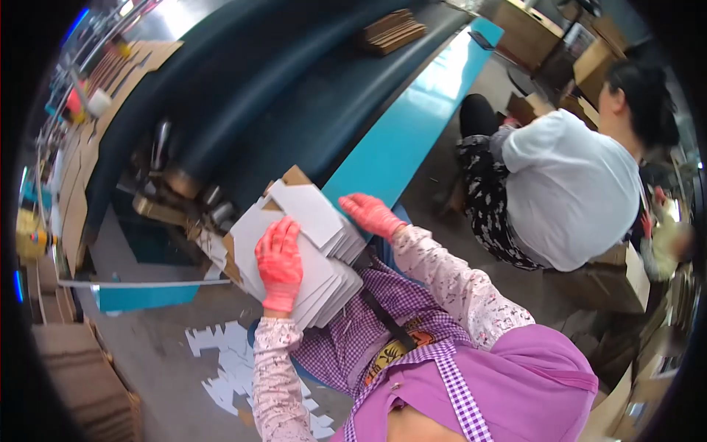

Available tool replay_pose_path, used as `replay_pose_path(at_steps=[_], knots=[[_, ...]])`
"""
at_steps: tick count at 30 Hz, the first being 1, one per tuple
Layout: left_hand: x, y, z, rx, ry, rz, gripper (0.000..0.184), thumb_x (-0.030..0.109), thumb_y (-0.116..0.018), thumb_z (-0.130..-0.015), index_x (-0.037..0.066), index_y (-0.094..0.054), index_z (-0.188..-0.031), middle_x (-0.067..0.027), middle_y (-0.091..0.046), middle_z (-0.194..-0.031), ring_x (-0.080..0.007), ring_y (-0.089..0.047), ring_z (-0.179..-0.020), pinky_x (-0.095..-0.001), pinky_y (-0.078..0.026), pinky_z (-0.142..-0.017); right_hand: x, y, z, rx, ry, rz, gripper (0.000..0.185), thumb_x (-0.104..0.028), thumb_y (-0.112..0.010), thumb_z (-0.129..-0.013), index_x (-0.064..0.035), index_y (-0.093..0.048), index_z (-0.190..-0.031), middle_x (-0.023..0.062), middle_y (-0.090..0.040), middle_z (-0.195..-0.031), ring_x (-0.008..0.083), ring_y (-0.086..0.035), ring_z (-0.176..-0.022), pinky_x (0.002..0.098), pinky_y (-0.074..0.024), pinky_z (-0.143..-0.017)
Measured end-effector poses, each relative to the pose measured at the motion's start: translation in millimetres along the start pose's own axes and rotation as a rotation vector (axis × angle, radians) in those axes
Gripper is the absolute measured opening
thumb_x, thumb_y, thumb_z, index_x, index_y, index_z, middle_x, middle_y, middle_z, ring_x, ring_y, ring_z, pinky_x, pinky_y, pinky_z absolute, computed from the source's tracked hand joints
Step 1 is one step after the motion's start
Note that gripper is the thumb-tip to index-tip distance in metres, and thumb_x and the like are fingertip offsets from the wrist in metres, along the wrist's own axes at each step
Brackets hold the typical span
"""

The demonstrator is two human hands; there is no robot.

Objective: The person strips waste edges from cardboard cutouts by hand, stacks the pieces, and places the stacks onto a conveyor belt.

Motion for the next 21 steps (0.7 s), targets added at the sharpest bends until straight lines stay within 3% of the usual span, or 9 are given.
replay_pose_path(at_steps=[3, 6, 11, 19, 21], knots=[[0, 0, 1, -0.029, 0.013, 0.033, 0.038, 0.007, -0.055, -0.087, 0.012, -0.061, -0.124, -0.0029, -0.055, -0.135, -0.0257, -0.048, -0.127, -0.0428, -0.035, -0.106, -11, -9, -3, -0.148, -0.062, 0.011, 0.073, -0.064, -0.038, -0.095, -0.0003, -0.064, -0.119, 0.0223, -0.063, -0.121, 0.0348, -0.058, -0.116, 0.0406, -0.0427, -0.099], [1, 2, 1, -0.030, 0.010, 0.055, 0.039, 0.007, -0.055, -0.086, 0.012, -0.060, -0.124, -0.0035, -0.055, -0.135, -0.0258, -0.048, -0.127, -0.0427, -0.035, -0.106, -16, -9, -13, -0.256, -0.138, 0.003, 0.074, -0.066, -0.036, -0.095, -0.0015, -0.066, -0.116, 0.0218, -0.065, -0.117, 0.0344, -0.058, -0.115, 0.0409, -0.0423, -0.099], [0, 2, 4, -0.051, 0.016, 0.120, 0.040, 0.009, -0.054, -0.086, 0.011, -0.060, -0.126, -0.0046, -0.055, -0.135, -0.0276, -0.048, -0.127, -0.0439, -0.034, -0.107, -9, -17, -34, -0.370, -0.140, 0.007, 0.092, -0.080, -0.037, -0.085, 0.0044, -0.068, -0.104, 0.0174, -0.068, -0.097, 0.0287, -0.068, -0.086, 0.0403, -0.0555, -0.073], [2, 4, 3, -0.065, 0.004, 0.118, 0.042, 0.008, -0.052, -0.087, 0.011, -0.058, -0.128, -0.0070, -0.055, -0.135, -0.0302, -0.048, -0.128, -0.0445, -0.034, -0.106, -19, -9, -25, -0.392, -0.262, -0.037, 0.089, -0.083, -0.041, -0.081, -0.0010, -0.071, -0.101, 0.0106, -0.066, -0.089, 0.0208, -0.063, -0.078, 0.0368, -0.0540, -0.077], [0, 4, 4, -0.062, 0.009, 0.111, 0.042, 0.008, -0.052, -0.087, 0.011, -0.058, -0.129, -0.0072, -0.054, -0.135, -0.0302, -0.048, -0.127, -0.0454, -0.033, -0.107, -8, -16, -32, -0.386, -0.268, -0.107, 0.090, -0.083, -0.045, -0.080, 0.0009, -0.070, -0.100, 0.0110, -0.066, -0.093, 0.0211, -0.063, -0.079, 0.0371, -0.0545, -0.072]])
Point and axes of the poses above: each hand's wrist, its own z-axis away from the middle knuckle, its own y-axis out of the back of the hand, x = y × z, the point moved 4 cm from there along -z, towards the middle knuckle
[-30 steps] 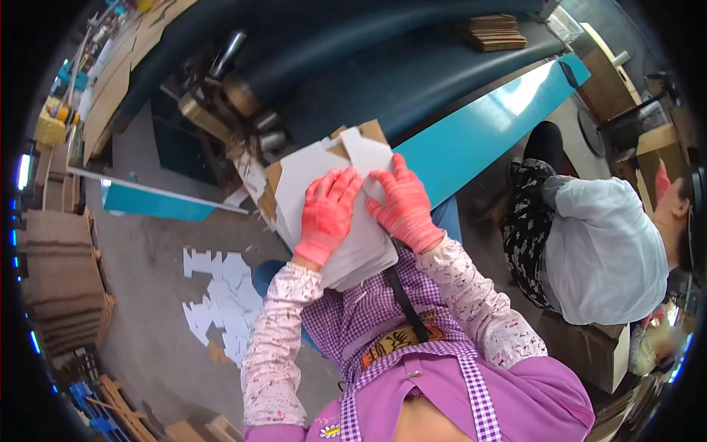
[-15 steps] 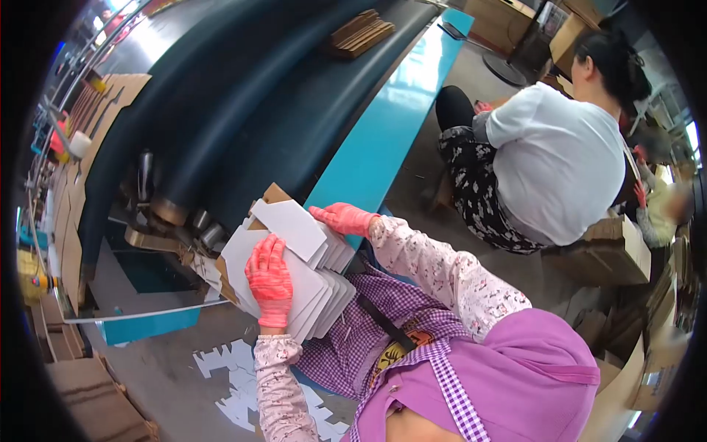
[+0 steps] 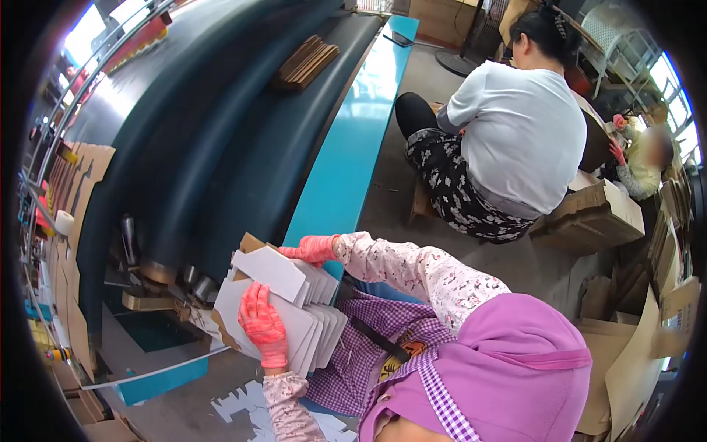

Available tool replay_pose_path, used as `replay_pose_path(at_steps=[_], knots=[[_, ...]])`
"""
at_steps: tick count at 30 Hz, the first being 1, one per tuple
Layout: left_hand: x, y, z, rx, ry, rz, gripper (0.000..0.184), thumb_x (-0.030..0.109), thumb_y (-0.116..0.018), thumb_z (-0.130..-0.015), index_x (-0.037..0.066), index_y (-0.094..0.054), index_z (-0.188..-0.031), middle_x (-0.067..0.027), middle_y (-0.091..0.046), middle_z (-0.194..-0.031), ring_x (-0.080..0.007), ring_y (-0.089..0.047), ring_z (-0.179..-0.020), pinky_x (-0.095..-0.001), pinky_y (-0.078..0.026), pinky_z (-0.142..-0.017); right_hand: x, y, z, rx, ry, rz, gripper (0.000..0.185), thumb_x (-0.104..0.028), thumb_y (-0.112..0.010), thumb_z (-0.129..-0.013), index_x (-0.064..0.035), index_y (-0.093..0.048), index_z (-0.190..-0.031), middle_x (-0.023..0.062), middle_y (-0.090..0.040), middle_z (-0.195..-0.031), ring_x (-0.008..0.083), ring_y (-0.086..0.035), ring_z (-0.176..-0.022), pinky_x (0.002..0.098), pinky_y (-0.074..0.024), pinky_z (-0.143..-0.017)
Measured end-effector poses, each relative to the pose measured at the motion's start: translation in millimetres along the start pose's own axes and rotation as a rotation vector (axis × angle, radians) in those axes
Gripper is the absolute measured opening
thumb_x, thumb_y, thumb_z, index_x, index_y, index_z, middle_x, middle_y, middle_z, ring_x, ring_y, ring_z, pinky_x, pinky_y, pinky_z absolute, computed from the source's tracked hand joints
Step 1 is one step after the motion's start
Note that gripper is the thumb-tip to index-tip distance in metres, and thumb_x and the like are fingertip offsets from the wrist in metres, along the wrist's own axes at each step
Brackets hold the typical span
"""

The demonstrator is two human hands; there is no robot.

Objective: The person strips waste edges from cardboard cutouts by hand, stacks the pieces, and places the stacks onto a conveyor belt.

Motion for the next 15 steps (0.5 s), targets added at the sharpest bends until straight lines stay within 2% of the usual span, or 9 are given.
replay_pose_path(at_steps=[1, 4, 5, 8, 9, 10, 11, 13, 15], knots=[[-1, 0, 1, 0.003, 0.008, 0.007, 0.041, 0.008, -0.051, -0.088, 0.010, -0.058, -0.128, -0.0077, -0.054, -0.135, -0.0303, -0.048, -0.127, -0.0455, -0.033, -0.107, 7, -2, -9, -0.002, 0.003, -0.033, 0.090, -0.083, -0.047, -0.079, 0.0019, -0.070, -0.099, 0.0112, -0.067, -0.096, 0.0213, -0.064, -0.080, 0.0372, -0.0547, -0.070], [2, 11, 5, 0.037, 0.023, 0.034, 0.036, 0.009, -0.049, -0.091, 0.007, -0.058, -0.126, -0.0113, -0.055, -0.134, -0.0317, -0.048, -0.127, -0.0458, -0.033, -0.107, 2, 2, 13, -0.024, 0.085, -0.113, 0.081, -0.078, -0.046, -0.084, -0.0010, -0.070, -0.090, 0.0065, -0.063, -0.081, 0.0176, -0.061, -0.074, 0.0326, -0.0523, -0.069], [-1, 16, 9, 0.068, 0.021, 0.034, 0.035, 0.009, -0.048, -0.092, 0.005, -0.057, -0.126, -0.0128, -0.055, -0.133, -0.0329, -0.048, -0.126, -0.0458, -0.034, -0.107, 28, -8, -11, -0.081, 0.078, -0.316, 0.075, -0.074, -0.047, -0.086, -0.0038, -0.072, -0.090, 0.0060, -0.064, -0.079, 0.0164, -0.061, -0.073, 0.0330, -0.0519, -0.069], [-5, 29, 25, 0.109, 0.003, 0.062, 0.033, 0.009, -0.046, -0.093, 0.001, -0.057, -0.124, -0.0158, -0.055, -0.132, -0.0366, -0.047, -0.126, -0.0465, -0.034, -0.108, 26, -54, 31, -0.412, 0.236, -1.139, 0.056, -0.053, -0.048, -0.098, -0.0062, -0.060, -0.127, 0.0087, -0.064, -0.124, 0.0182, -0.060, -0.113, 0.0373, -0.0451, -0.101], [-7, 26, 29, 0.108, -0.039, 0.079, 0.033, 0.010, -0.046, -0.094, 0.001, -0.057, -0.124, -0.0158, -0.055, -0.132, -0.0376, -0.047, -0.125, -0.0473, -0.034, -0.107, 33, -72, 32, -0.414, 0.240, -1.324, 0.056, -0.051, -0.050, -0.098, -0.0066, -0.057, -0.130, 0.0072, -0.064, -0.126, 0.0170, -0.060, -0.114, 0.0363, -0.0471, -0.099], [-5, 23, 27, 0.101, -0.081, 0.099, 0.032, 0.012, -0.045, -0.096, 0.002, -0.058, -0.124, -0.0158, -0.055, -0.131, -0.0386, -0.047, -0.124, -0.0481, -0.035, -0.106, 40, -87, 31, -0.505, 0.069, -1.540, 0.054, -0.051, -0.051, -0.097, -0.0086, -0.057, -0.131, 0.0065, -0.062, -0.129, 0.0157, -0.060, -0.115, 0.0345, -0.0485, -0.098], [0, 25, 20, 0.090, -0.045, 0.139, 0.038, 0.023, -0.045, -0.096, 0.001, -0.056, -0.125, -0.0164, -0.056, -0.131, -0.0375, -0.048, -0.123, -0.0483, -0.033, -0.108, 44, -87, 31, -0.500, 0.159, -1.538, 0.053, -0.050, -0.052, -0.097, -0.0105, -0.058, -0.131, 0.0065, -0.061, -0.130, 0.0150, -0.059, -0.117, 0.0332, -0.0496, -0.096], [12, 32, 15, 0.050, 0.045, 0.209, 0.055, 0.045, -0.043, -0.097, 0.001, -0.054, -0.129, -0.0175, -0.056, -0.130, -0.0352, -0.050, -0.121, -0.0486, -0.030, -0.110, 50, -85, 26, -0.475, 0.098, -1.513, 0.054, -0.052, -0.052, -0.096, -0.0109, -0.058, -0.131, 0.0069, -0.061, -0.131, 0.0163, -0.060, -0.116, 0.0331, -0.0493, -0.097], [17, 29, 9, 0.066, 0.023, 0.204, 0.055, 0.042, -0.039, -0.099, -0.002, -0.055, -0.127, -0.0179, -0.056, -0.130, -0.0379, -0.049, -0.121, -0.0469, -0.031, -0.110, 29, -72, 54, -0.461, 0.107, -1.590, 0.047, -0.048, -0.049, -0.098, -0.0121, -0.061, -0.126, 0.0066, -0.065, -0.122, 0.0143, -0.062, -0.108, 0.0339, -0.0505, -0.092]])
Point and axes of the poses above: each hand's wrist, its own z-axis away from the middle knuckle, its own y-axis out of the back of the hand, x = y × z, the point moved 4 cm from there along -z, towards the middle knuckle
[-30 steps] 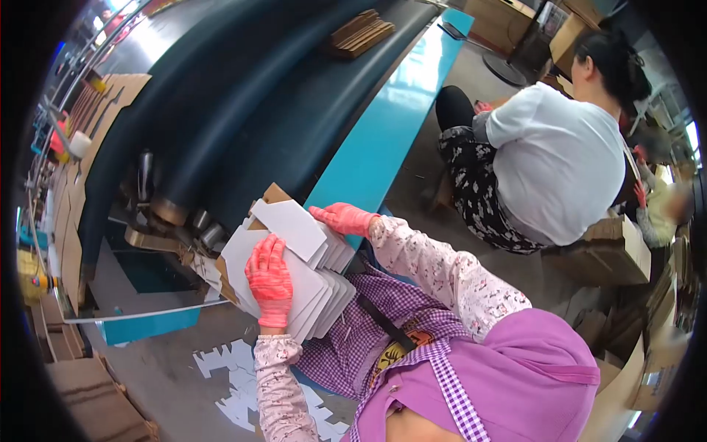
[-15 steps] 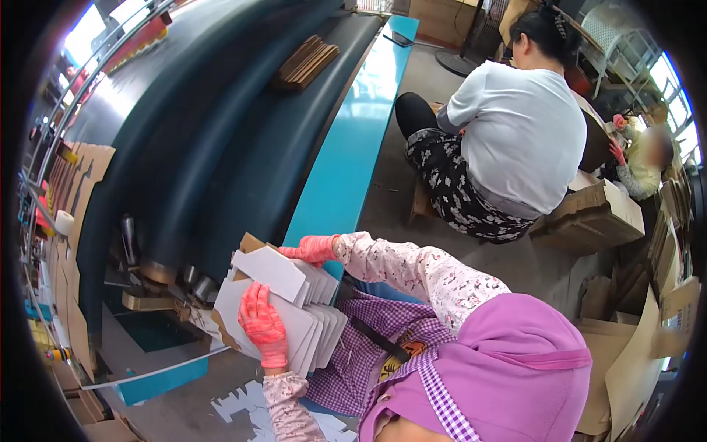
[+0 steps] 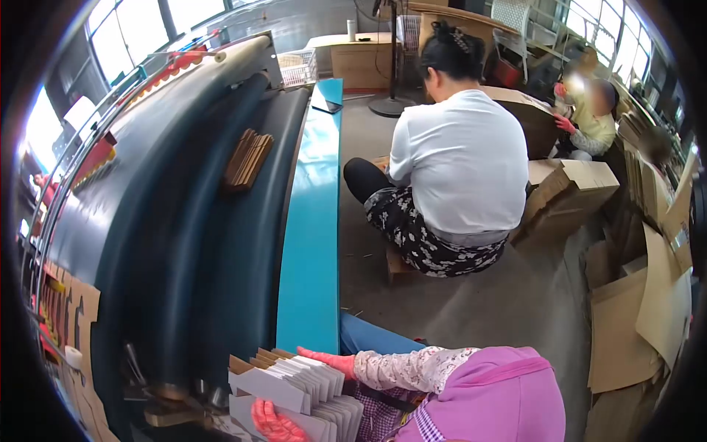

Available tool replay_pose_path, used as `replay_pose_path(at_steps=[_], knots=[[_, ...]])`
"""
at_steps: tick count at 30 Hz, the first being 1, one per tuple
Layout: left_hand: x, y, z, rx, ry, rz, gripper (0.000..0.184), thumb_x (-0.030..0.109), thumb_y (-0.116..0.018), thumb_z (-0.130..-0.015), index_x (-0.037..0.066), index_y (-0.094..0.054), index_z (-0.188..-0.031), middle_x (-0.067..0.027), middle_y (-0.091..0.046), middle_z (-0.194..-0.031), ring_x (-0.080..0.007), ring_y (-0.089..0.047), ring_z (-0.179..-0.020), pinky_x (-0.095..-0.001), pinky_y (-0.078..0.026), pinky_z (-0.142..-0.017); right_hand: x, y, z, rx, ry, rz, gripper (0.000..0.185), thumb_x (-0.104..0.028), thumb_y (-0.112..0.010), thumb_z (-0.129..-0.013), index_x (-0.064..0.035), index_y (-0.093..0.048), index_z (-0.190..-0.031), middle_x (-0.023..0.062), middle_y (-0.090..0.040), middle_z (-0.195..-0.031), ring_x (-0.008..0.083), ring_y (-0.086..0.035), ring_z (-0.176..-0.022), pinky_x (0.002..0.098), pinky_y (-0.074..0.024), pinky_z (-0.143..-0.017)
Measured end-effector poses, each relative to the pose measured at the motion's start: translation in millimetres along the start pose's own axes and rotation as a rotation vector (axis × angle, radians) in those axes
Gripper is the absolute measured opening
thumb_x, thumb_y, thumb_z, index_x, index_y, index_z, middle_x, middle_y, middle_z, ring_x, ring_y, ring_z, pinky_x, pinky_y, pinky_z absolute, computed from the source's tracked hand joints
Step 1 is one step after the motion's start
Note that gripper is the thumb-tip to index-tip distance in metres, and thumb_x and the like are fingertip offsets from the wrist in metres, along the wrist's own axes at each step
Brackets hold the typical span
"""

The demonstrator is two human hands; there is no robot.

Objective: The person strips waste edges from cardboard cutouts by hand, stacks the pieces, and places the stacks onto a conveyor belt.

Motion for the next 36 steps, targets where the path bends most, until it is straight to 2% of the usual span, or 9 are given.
replay_pose_path(at_steps=[2, 3, 6, 7, 20, 22, 25, 31, 36], knots=[[8, -6, -5, 0.022, -0.052, 0.013, 0.053, 0.040, -0.040, -0.099, -0.003, -0.054, -0.127, -0.0176, -0.056, -0.130, -0.0383, -0.048, -0.122, -0.0463, -0.031, -0.110, -6, -28, 18, -0.015, 0.015, -0.052, 0.044, -0.046, -0.048, -0.098, -0.0127, -0.062, -0.123, 0.0066, -0.066, -0.117, 0.0138, -0.063, -0.103, 0.0344, -0.0511, -0.089], [11, -16, -6, 0.041, 0.011, 0.073, 0.052, 0.038, -0.037, -0.100, -0.003, -0.055, -0.127, -0.0180, -0.056, -0.130, -0.0388, -0.046, -0.125, -0.0465, -0.032, -0.110, -11, -32, 22, -0.026, 0.031, -0.051, 0.044, -0.046, -0.049, -0.098, -0.0126, -0.062, -0.123, 0.0068, -0.066, -0.116, 0.0142, -0.063, -0.103, 0.0345, -0.0510, -0.089], [45, -39, -23, -0.036, -0.062, 0.055, 0.048, 0.036, -0.037, -0.101, -0.001, -0.055, -0.126, -0.0194, -0.055, -0.130, -0.0379, -0.045, -0.126, -0.0468, -0.033, -0.109, -26, -18, 24, -0.040, 0.066, -0.013, 0.043, -0.045, -0.050, -0.096, -0.0124, -0.062, -0.121, 0.0073, -0.066, -0.115, 0.0154, -0.063, -0.102, 0.0350, -0.0509, -0.088], [54, -45, -25, -0.027, -0.105, -0.002, 0.043, 0.030, -0.039, -0.101, 0.000, -0.055, -0.126, -0.0199, -0.054, -0.130, -0.0386, -0.046, -0.124, -0.0480, -0.035, -0.107, -32, -14, 27, -0.041, 0.080, 0.000, 0.043, -0.045, -0.051, -0.096, -0.0123, -0.062, -0.121, 0.0075, -0.066, -0.114, 0.0159, -0.063, -0.101, 0.0351, -0.0508, -0.088], [67, -50, -40, 0.004, -0.146, 0.007, 0.037, 0.023, -0.042, -0.100, -0.001, -0.055, -0.125, -0.0212, -0.055, -0.128, -0.0400, -0.049, -0.120, -0.0495, -0.037, -0.106, -51, 2, 30, -0.044, 0.168, 0.140, 0.040, -0.041, -0.057, -0.088, -0.0114, -0.063, -0.114, 0.0100, -0.065, -0.108, 0.0213, -0.062, -0.097, 0.0371, -0.0502, -0.084], [63, -51, -39, 0.007, -0.148, 0.013, 0.038, 0.024, -0.043, -0.100, -0.002, -0.055, -0.126, -0.0214, -0.054, -0.129, -0.0394, -0.049, -0.120, -0.0492, -0.037, -0.106, -51, 4, 30, -0.026, 0.190, 0.207, 0.040, -0.041, -0.058, -0.087, -0.0113, -0.063, -0.113, 0.0104, -0.065, -0.108, 0.0221, -0.062, -0.097, 0.0374, -0.0501, -0.083], [33, -68, -23, -0.003, -0.094, 0.063, 0.034, 0.014, -0.045, -0.097, 0.002, -0.055, -0.126, -0.0168, -0.052, -0.135, -0.0382, -0.046, -0.126, -0.0490, -0.034, -0.107, -50, 6, 30, 0.010, 0.235, 0.343, 0.039, -0.040, -0.059, -0.085, -0.0110, -0.063, -0.111, 0.0109, -0.065, -0.106, 0.0234, -0.062, -0.096, 0.0378, -0.0499, -0.082], [34, -68, -27, -0.032, -0.058, 0.093, 0.036, 0.017, -0.044, -0.098, 0.002, -0.054, -0.129, -0.0169, -0.050, -0.137, -0.0375, -0.044, -0.128, -0.0485, -0.033, -0.108, -48, 9, 32, 0.118, 0.322, 0.728, 0.038, -0.038, -0.062, -0.082, -0.0106, -0.063, -0.108, 0.0121, -0.065, -0.103, 0.0259, -0.061, -0.094, 0.0387, -0.0496, -0.080], [34, -69, -26, -0.028, -0.073, 0.090, 0.036, 0.017, -0.043, -0.098, 0.002, -0.054, -0.129, -0.0163, -0.050, -0.138, -0.0375, -0.044, -0.128, -0.0479, -0.033, -0.109, -51, 9, 35, 0.181, 0.403, 0.899, 0.038, -0.037, -0.064, -0.079, -0.0103, -0.063, -0.106, 0.0130, -0.064, -0.101, 0.0279, -0.061, -0.093, 0.0394, -0.0493, -0.079]])
Point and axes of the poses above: each hand's wrist, its own z-axis away from the middle knuckle, its own y-axis out of the back of the hand, x = y × z, the point moved 4 cm from there along -z, towards the middle knuckle
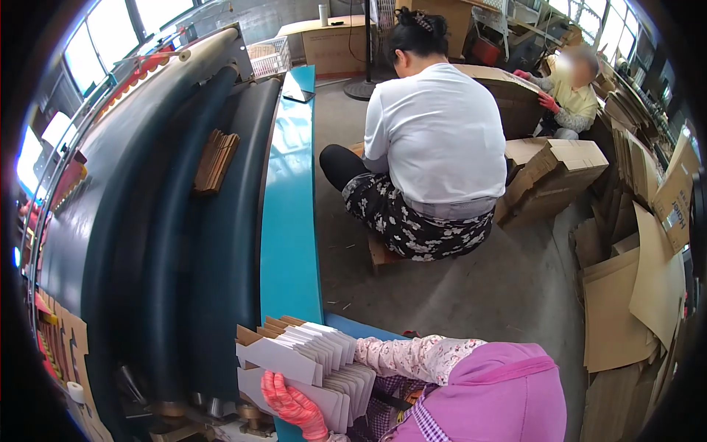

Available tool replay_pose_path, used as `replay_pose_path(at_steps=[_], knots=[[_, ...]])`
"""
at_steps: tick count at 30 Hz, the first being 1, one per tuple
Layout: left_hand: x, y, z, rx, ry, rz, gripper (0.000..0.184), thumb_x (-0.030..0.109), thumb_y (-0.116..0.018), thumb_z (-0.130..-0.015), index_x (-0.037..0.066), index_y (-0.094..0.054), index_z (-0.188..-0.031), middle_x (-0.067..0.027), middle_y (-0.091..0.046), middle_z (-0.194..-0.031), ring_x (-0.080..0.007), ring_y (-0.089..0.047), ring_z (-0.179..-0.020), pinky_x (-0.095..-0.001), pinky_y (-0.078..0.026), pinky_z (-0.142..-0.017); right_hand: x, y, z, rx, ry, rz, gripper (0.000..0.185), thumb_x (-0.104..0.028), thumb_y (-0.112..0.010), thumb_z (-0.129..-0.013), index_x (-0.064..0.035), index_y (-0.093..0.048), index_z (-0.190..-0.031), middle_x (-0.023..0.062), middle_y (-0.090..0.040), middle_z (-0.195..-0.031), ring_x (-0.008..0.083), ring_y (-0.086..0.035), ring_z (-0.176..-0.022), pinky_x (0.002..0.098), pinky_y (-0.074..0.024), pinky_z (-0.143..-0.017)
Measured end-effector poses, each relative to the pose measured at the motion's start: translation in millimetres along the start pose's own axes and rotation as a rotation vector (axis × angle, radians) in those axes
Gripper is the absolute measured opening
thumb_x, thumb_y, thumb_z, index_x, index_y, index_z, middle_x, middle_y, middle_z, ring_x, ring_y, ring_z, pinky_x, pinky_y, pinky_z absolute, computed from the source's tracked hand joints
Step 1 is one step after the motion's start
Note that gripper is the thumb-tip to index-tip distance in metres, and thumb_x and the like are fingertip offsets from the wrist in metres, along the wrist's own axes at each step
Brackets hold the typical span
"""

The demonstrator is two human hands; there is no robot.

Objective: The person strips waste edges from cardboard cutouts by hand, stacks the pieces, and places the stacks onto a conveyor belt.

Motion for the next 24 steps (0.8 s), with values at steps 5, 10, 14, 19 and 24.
replay_pose_path(at_steps=[5, 10, 14, 19, 24], knots=[[3, 2, -1, 0.007, -0.009, -0.005, 0.035, 0.017, -0.043, -0.098, 0.002, -0.054, -0.129, -0.0159, -0.050, -0.138, -0.0372, -0.044, -0.128, -0.0479, -0.032, -0.109, -1, 0, -1, 0.034, 0.049, 0.135, 0.037, -0.035, -0.066, -0.076, -0.0099, -0.063, -0.103, 0.0140, -0.064, -0.099, 0.0300, -0.061, -0.091, 0.0402, -0.0491, -0.077], [7, 3, -1, 0.012, -0.026, -0.024, 0.035, 0.015, -0.045, -0.097, 0.003, -0.053, -0.129, -0.0160, -0.051, -0.136, -0.0378, -0.044, -0.128, -0.0481, -0.034, -0.108, -4, 2, -1, 0.069, 0.108, 0.312, 0.037, -0.034, -0.069, -0.073, -0.0096, -0.063, -0.101, 0.0149, -0.064, -0.096, 0.0321, -0.061, -0.090, 0.0409, -0.0488, -0.076], [20, 7, -9, 0.049, -0.041, 0.026, 0.035, 0.013, -0.048, -0.095, 0.002, -0.054, -0.127, -0.0170, -0.053, -0.134, -0.0384, -0.047, -0.126, -0.0471, -0.037, -0.106, -17, -2, 5, 0.147, 0.284, 0.697, 0.037, -0.033, -0.070, -0.071, -0.0093, -0.064, -0.098, 0.0157, -0.064, -0.095, 0.0338, -0.060, -0.088, 0.0415, -0.0486, -0.074], [22, 12, -25, 0.020, 0.003, -0.008, 0.035, 0.019, -0.059, -0.088, 0.008, -0.061, -0.121, -0.0138, -0.054, -0.133, -0.0355, -0.049, -0.123, -0.0456, -0.038, -0.104, -80, -22, 20, 0.312, 0.811, 1.306, 0.041, -0.031, -0.074, -0.067, -0.0089, -0.064, -0.100, 0.0153, -0.063, -0.094, 0.0357, -0.059, -0.088, 0.0417, -0.0483, -0.074], [13, 9, -28, 0.069, -0.051, -0.080, 0.038, 0.025, -0.058, -0.091, 0.010, -0.060, -0.125, -0.0135, -0.053, -0.135, -0.0342, -0.048, -0.125, -0.0478, -0.036, -0.106, -59, -14, 21, 0.297, 0.606, 0.939, 0.042, -0.032, -0.067, -0.073, -0.0088, -0.060, -0.107, 0.0144, -0.061, -0.101, 0.0340, -0.058, -0.095, 0.0416, -0.0466, -0.080]])
Point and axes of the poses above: each hand's wrist, its own z-axis away from the middle knuckle, its own y-axis out of the back of the hand, x = y × z, the point moved 4 cm from there along -z, towards the middle knuckle
